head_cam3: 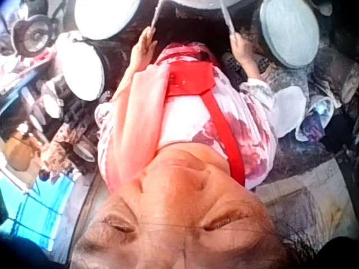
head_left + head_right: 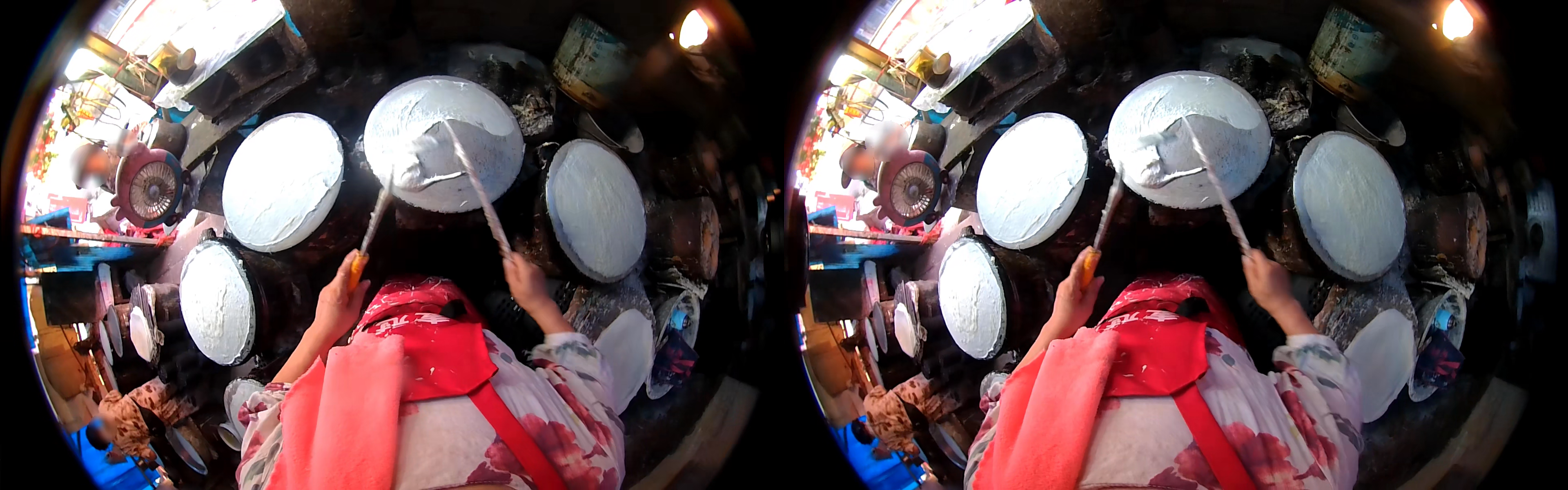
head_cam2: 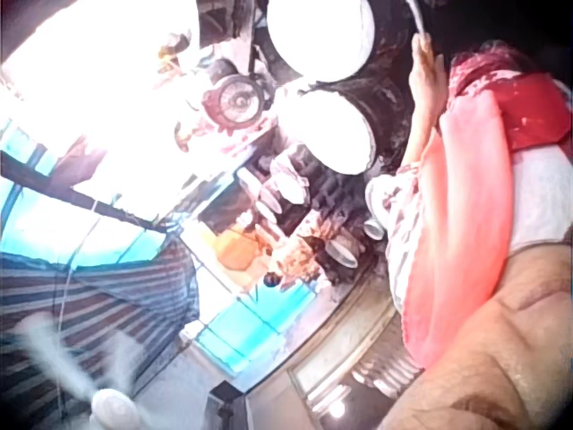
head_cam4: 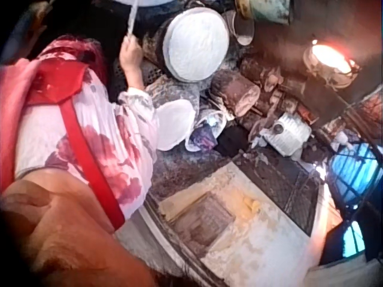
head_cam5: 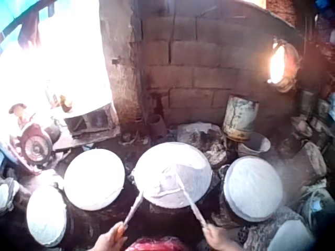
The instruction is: The person scoops white batter from a large metal bowl using a ladle and pours it onto several round, heated metal pans. They use a long wooden stick to spread the batter evenly across the surface of each pan. The person repeatedly moves between pans to manage the cooking process.
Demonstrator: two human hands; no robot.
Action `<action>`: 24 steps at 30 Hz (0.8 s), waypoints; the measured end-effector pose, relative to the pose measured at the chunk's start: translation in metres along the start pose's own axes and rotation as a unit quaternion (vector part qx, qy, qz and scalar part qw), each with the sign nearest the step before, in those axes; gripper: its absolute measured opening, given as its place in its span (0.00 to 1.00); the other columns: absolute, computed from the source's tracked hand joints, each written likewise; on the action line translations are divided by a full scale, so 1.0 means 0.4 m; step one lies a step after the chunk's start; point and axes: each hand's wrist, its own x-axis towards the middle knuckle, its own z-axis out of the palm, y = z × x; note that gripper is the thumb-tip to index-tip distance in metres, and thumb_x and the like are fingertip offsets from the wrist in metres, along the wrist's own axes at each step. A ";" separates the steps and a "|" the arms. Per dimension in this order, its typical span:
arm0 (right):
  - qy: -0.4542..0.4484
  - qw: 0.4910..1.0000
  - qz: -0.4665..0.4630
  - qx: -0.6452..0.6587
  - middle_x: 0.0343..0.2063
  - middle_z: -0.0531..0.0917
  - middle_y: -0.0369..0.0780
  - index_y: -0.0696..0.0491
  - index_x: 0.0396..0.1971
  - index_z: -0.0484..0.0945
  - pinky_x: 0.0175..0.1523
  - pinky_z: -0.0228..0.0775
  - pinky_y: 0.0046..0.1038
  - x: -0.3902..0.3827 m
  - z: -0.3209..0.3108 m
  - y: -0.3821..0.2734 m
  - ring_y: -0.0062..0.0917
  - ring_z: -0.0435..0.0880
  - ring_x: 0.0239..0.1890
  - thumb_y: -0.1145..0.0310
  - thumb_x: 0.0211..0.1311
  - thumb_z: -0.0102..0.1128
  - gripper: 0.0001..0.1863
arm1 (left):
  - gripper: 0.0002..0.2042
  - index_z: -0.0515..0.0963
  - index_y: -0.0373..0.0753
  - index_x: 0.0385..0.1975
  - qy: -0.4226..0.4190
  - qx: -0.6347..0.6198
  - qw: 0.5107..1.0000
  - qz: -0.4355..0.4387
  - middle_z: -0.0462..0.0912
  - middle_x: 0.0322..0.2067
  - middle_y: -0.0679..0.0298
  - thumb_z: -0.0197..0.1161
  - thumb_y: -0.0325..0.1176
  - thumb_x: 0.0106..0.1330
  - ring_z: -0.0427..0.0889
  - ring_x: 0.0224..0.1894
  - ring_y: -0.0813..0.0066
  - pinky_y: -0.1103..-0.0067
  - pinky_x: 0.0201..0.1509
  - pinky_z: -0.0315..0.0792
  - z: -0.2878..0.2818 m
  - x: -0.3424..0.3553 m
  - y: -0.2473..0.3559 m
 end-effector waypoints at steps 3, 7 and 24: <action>-0.017 0.993 0.032 0.108 0.20 0.78 0.50 0.52 0.33 0.73 0.27 0.66 0.47 0.075 0.192 -0.130 0.50 0.77 0.26 0.61 0.64 0.48 0.10 | 0.26 0.58 0.38 0.62 0.069 -0.051 0.996 -0.003 0.75 0.52 0.53 0.57 0.29 0.63 0.77 0.52 0.61 0.75 0.51 0.70 -0.032 0.031 -0.040; -0.011 0.998 -0.017 0.065 0.21 0.78 0.52 0.54 0.28 0.70 0.30 0.65 0.50 0.151 0.394 -0.229 0.50 0.77 0.27 0.60 0.64 0.47 0.12 | 0.22 0.60 0.42 0.61 0.065 -0.325 0.924 -0.191 0.62 0.17 0.75 0.53 0.31 0.67 0.58 0.11 0.91 0.90 0.13 0.52 -0.085 0.043 -0.006; 0.016 0.950 0.201 0.239 0.10 0.70 0.34 0.53 0.32 0.74 0.13 0.60 0.25 0.041 0.340 -0.163 0.19 0.69 0.08 0.63 0.65 0.45 0.10 | 0.19 0.61 0.40 0.57 0.021 -0.356 0.913 -0.198 0.66 0.18 0.70 0.50 0.34 0.69 0.62 0.10 0.85 0.87 0.11 0.57 -0.147 -0.007 -0.066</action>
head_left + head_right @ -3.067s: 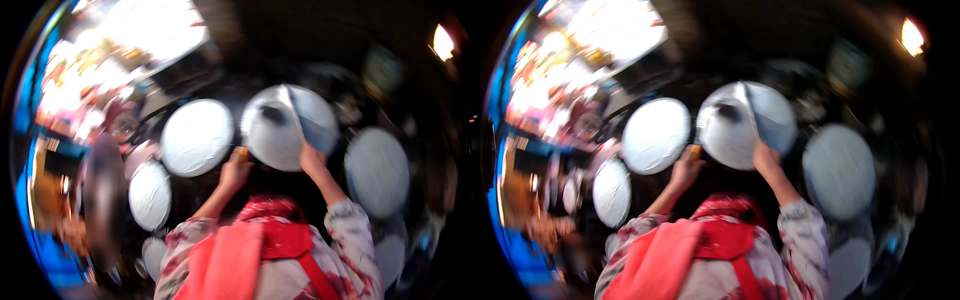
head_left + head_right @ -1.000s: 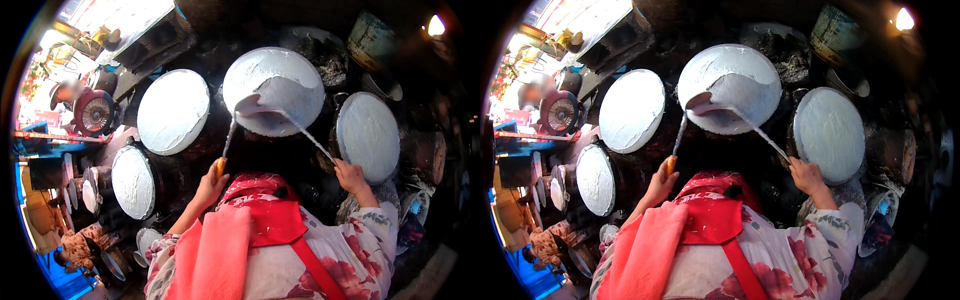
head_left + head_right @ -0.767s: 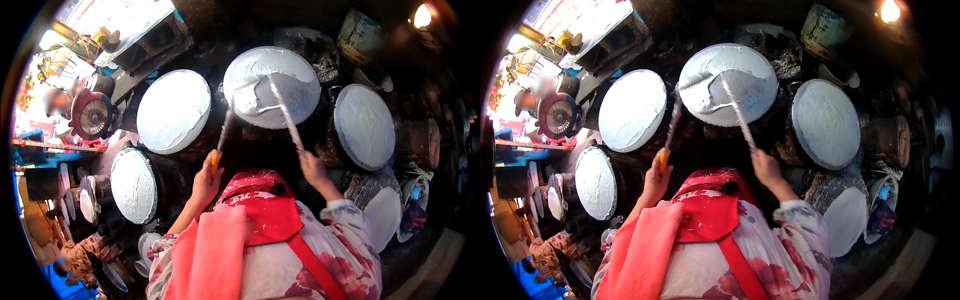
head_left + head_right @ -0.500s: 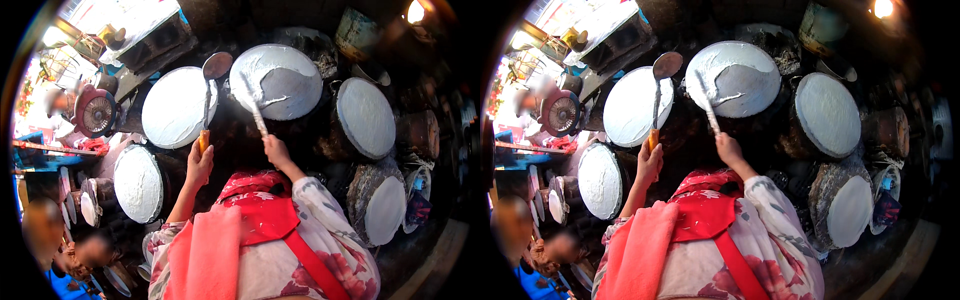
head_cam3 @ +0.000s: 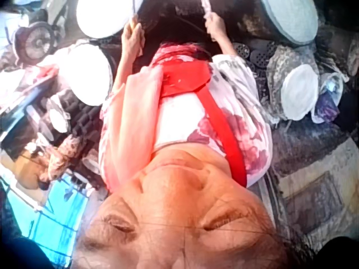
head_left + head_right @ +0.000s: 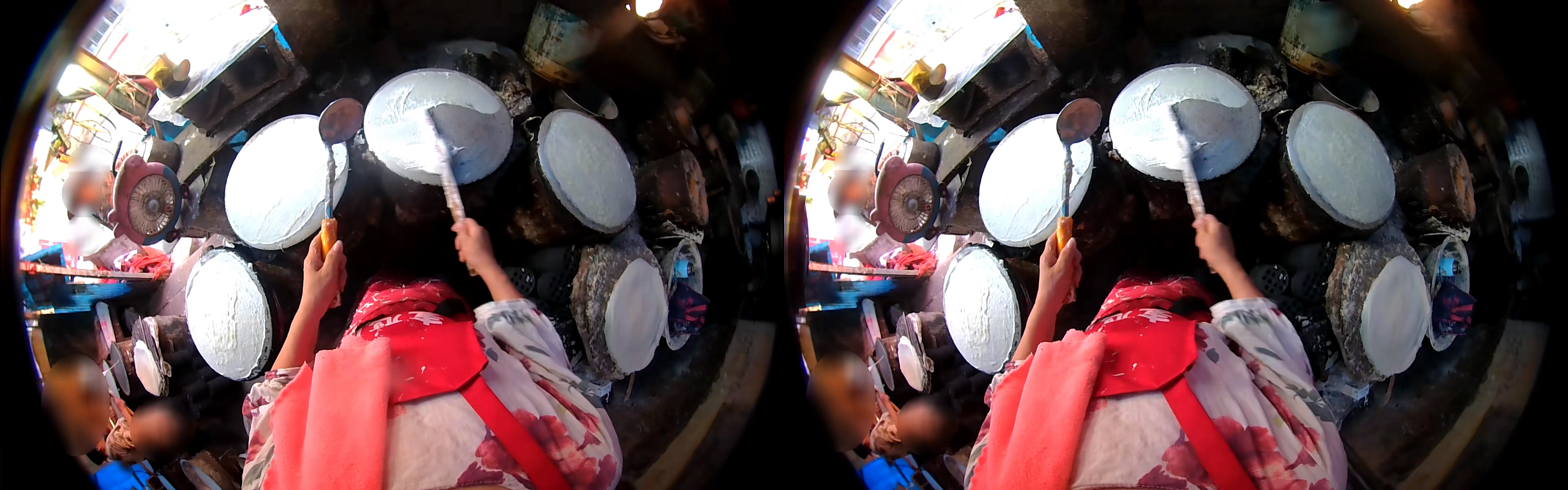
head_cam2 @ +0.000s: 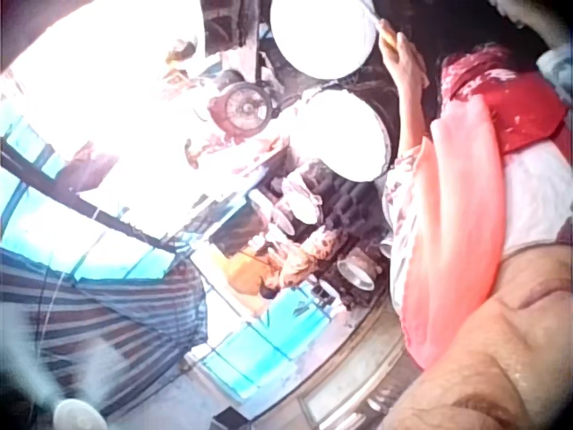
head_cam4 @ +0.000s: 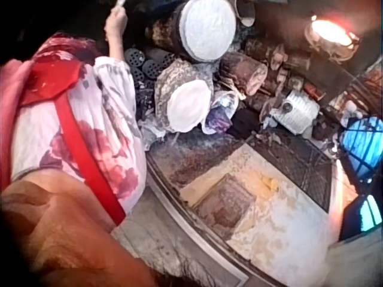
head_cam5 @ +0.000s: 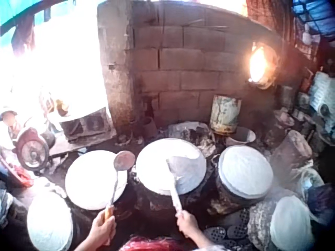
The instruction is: The person scoops white batter from a large metal bowl using a ladle and pours it onto several round, heated metal pans. They use a long wooden stick to spread the batter evenly across the surface of each pan. The person repeatedly moves between pans to manage the cooking process.
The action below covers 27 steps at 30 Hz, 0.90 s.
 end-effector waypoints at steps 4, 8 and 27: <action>0.063 0.989 -0.064 -0.114 0.20 0.78 0.51 0.54 0.29 0.73 0.28 0.69 0.47 -0.029 0.011 0.017 0.49 0.78 0.24 0.60 0.63 0.48 0.12 | 0.17 0.62 0.39 0.55 -0.013 0.008 1.000 -0.004 0.67 0.19 0.69 0.49 0.36 0.69 0.63 0.09 0.85 0.87 0.11 0.58 0.010 0.002 -0.008; 0.003 0.976 -0.105 -0.192 0.20 0.78 0.50 0.53 0.29 0.73 0.28 0.69 0.45 -0.040 -0.005 0.007 0.48 0.78 0.24 0.62 0.63 0.49 0.10 | 0.18 0.61 0.40 0.57 -0.037 0.030 0.999 -0.010 0.67 0.18 0.69 0.48 0.37 0.70 0.65 0.10 0.84 0.86 0.12 0.60 0.023 0.022 0.017; -0.062 0.950 -0.162 -0.258 0.22 0.78 0.51 0.54 0.28 0.73 0.31 0.68 0.45 -0.016 -0.241 0.069 0.52 0.76 0.27 0.60 0.62 0.51 0.12 | 0.14 0.64 0.40 0.50 -0.036 0.025 0.998 -0.055 0.68 0.18 0.68 0.48 0.39 0.70 0.66 0.09 0.81 0.85 0.11 0.60 0.117 0.059 0.033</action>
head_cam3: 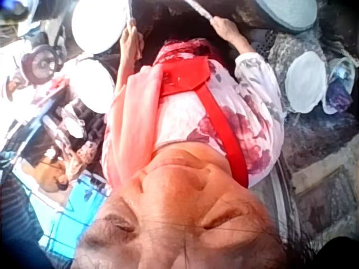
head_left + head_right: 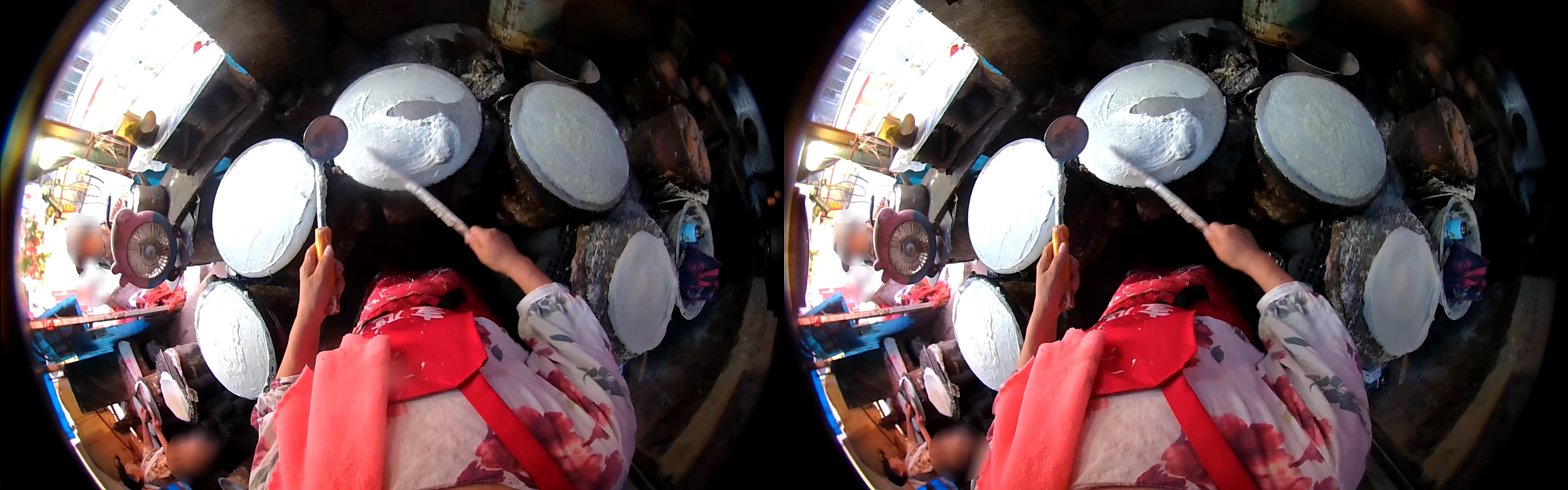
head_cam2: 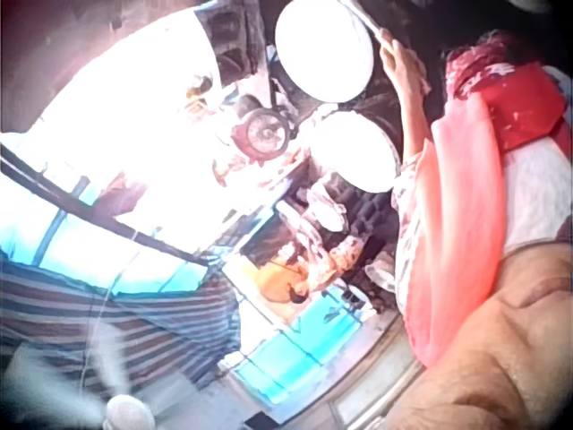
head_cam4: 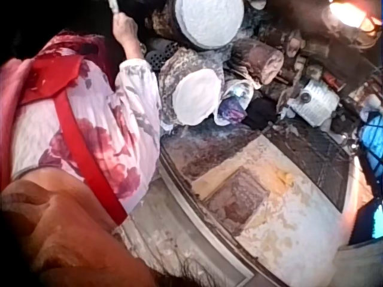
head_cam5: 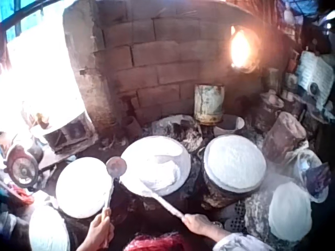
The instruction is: The person scoops white batter from a large metal bowl using a ladle and pours it onto several round, heated metal pans. They use a long wooden stick to spread the batter evenly across the surface of each pan. The person repeatedly moves between pans to manage the cooking process.
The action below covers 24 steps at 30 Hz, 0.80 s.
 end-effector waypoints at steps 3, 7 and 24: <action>0.111 0.986 0.113 0.061 0.20 0.78 0.50 0.53 0.26 0.73 0.27 0.68 0.46 0.073 -0.047 0.109 0.48 0.78 0.26 0.58 0.64 0.46 0.14 | 0.14 0.65 0.40 0.50 0.002 -0.006 1.000 -0.018 0.68 0.18 0.68 0.47 0.39 0.70 0.65 0.09 0.81 0.85 0.10 0.59 0.026 0.006 0.012; 0.083 0.996 0.007 -0.008 0.21 0.78 0.50 0.53 0.24 0.71 0.28 0.67 0.48 0.088 -0.066 0.076 0.49 0.77 0.27 0.58 0.64 0.48 0.14 | 0.14 0.65 0.40 0.50 0.000 -0.001 1.000 -0.014 0.68 0.18 0.68 0.48 0.40 0.70 0.65 0.09 0.81 0.85 0.10 0.59 0.051 0.027 0.025; 0.056 0.993 0.047 -0.094 0.28 0.81 0.51 0.56 0.28 0.75 0.37 0.71 0.45 0.465 -0.164 0.047 0.47 0.80 0.34 0.63 0.62 0.44 0.14 | 0.17 0.65 0.43 0.53 0.027 -0.030 0.999 -0.036 0.67 0.18 0.69 0.49 0.42 0.69 0.65 0.11 0.82 0.86 0.12 0.59 0.090 0.026 0.045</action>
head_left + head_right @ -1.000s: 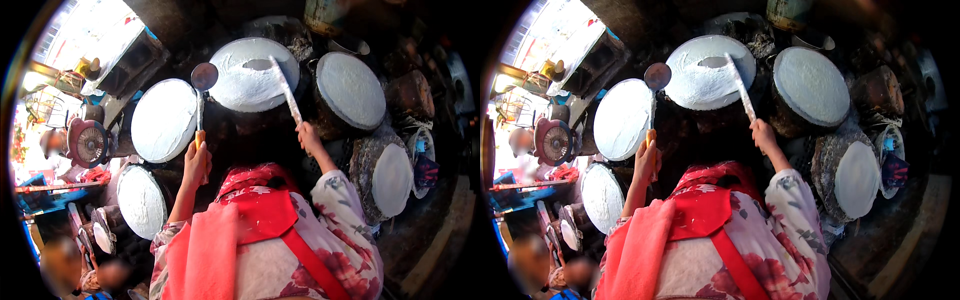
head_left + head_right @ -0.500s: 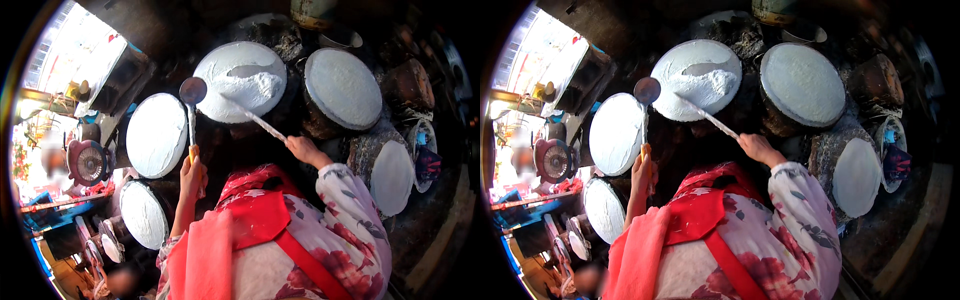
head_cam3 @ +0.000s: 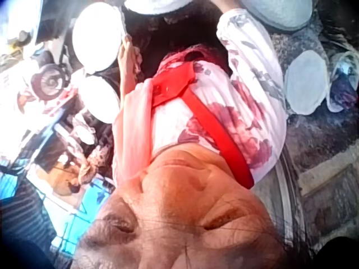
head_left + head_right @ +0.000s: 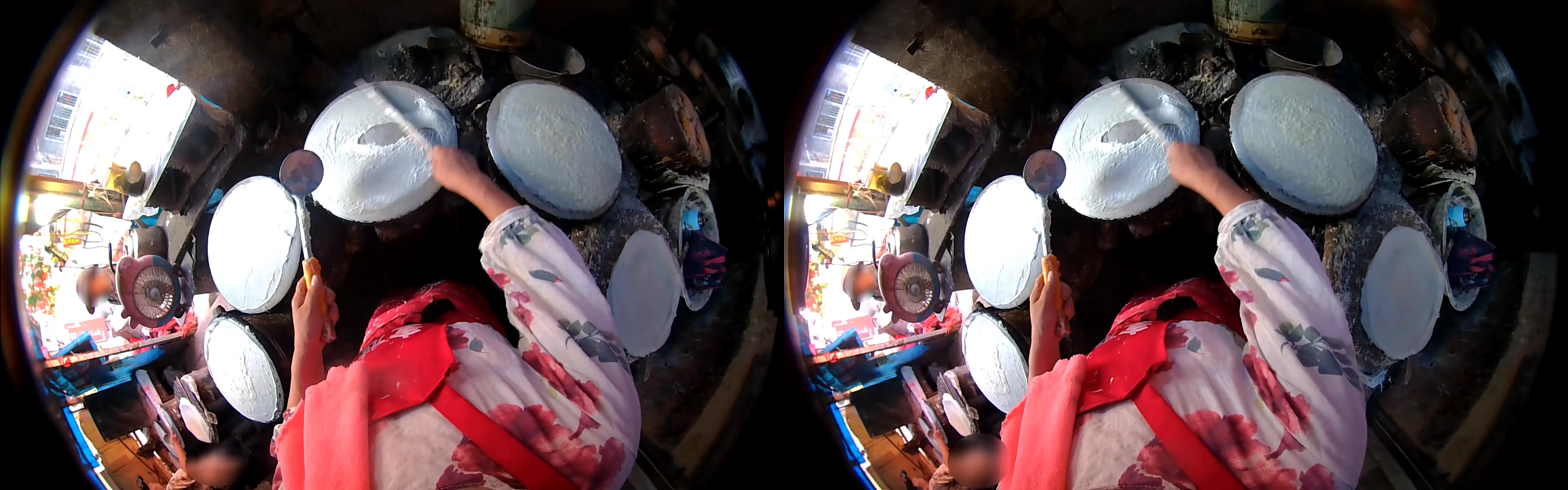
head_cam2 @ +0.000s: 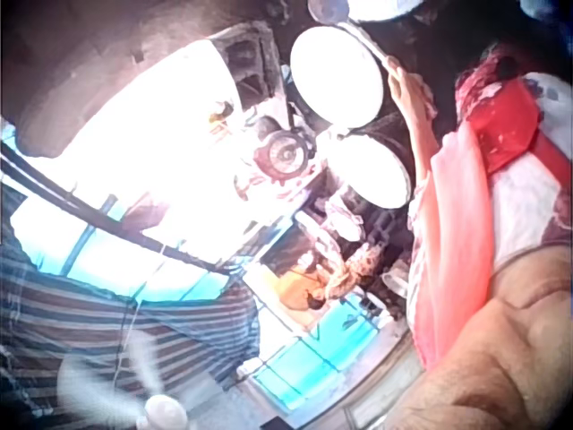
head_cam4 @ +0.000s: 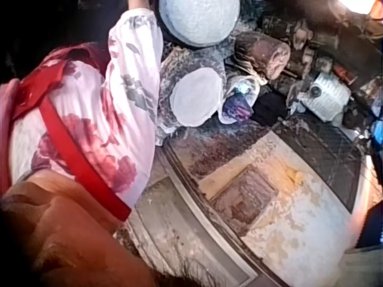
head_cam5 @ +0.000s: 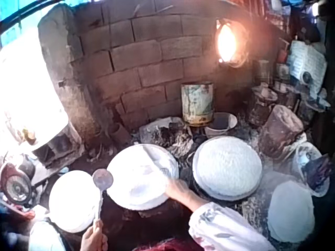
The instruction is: The person scoops white batter from a large metal bowl using a ladle and pours it onto several round, heated metal pans. They use a long wooden stick to spread the batter evenly across the surface of each pan. The person repeatedly moves between pans to manage the cooking process.
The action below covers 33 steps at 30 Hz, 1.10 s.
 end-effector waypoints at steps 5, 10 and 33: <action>0.100 0.990 0.083 0.047 0.25 0.81 0.49 0.56 0.31 0.71 0.36 0.71 0.46 -0.218 0.035 0.009 0.46 0.81 0.31 0.62 0.62 0.47 0.12 | 0.16 0.66 0.43 0.53 0.004 -0.013 1.000 -0.004 0.65 0.17 0.69 0.50 0.42 0.69 0.64 0.11 0.83 0.86 0.12 0.59 -0.046 -0.028 -0.024; 0.013 0.989 0.139 -0.038 0.25 0.82 0.50 0.57 0.32 0.71 0.36 0.74 0.42 -0.274 0.052 -0.076 0.44 0.83 0.32 0.70 0.58 0.45 0.07 | 0.15 0.66 0.45 0.53 -0.014 -0.050 0.998 -0.029 0.64 0.17 0.70 0.50 0.41 0.69 0.62 0.10 0.83 0.86 0.12 0.56 -0.049 -0.042 -0.023; -0.036 0.989 -0.045 -0.133 0.25 0.82 0.50 0.58 0.33 0.72 0.37 0.74 0.39 -0.170 0.069 -0.193 0.41 0.83 0.31 0.72 0.54 0.45 0.09 | 0.13 0.66 0.44 0.50 -0.080 -0.193 0.974 -0.084 0.68 0.22 0.66 0.50 0.35 0.67 0.65 0.14 0.81 0.86 0.16 0.58 -0.042 -0.101 0.007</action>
